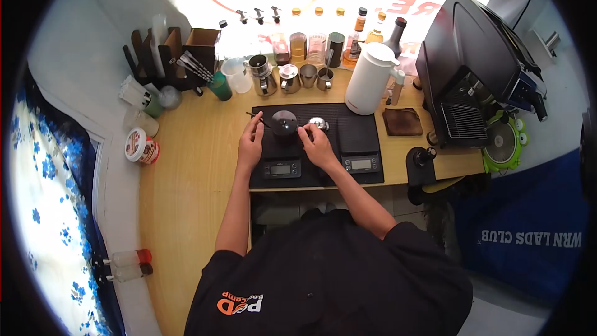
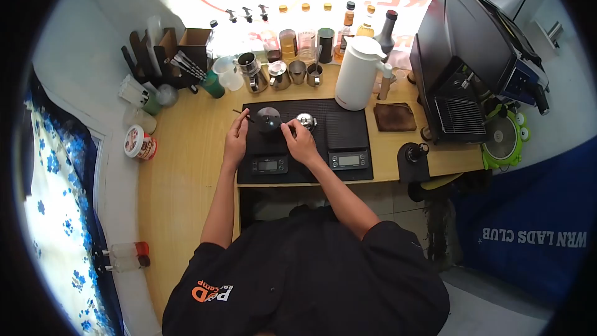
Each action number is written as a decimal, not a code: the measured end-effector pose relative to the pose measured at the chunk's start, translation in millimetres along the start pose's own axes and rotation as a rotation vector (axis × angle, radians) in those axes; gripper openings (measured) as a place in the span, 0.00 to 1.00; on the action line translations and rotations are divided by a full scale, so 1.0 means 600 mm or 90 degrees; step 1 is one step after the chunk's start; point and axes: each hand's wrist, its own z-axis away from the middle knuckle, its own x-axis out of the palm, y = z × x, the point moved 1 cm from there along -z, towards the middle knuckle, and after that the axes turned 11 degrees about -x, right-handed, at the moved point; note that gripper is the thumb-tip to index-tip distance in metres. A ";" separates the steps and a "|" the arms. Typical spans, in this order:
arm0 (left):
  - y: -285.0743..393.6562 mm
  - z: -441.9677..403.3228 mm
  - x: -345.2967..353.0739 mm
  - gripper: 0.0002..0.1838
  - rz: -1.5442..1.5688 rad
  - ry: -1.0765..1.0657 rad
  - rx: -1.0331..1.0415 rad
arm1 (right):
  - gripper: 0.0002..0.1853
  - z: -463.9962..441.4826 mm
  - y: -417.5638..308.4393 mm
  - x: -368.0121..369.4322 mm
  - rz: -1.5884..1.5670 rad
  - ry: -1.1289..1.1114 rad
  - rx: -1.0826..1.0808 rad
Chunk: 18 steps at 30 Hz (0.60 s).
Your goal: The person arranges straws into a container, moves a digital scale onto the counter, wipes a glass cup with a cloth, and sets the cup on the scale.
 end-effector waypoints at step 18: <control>0.073 0.023 0.309 0.29 0.077 -0.264 -0.043 | 0.13 0.056 0.045 -0.328 0.046 0.126 0.070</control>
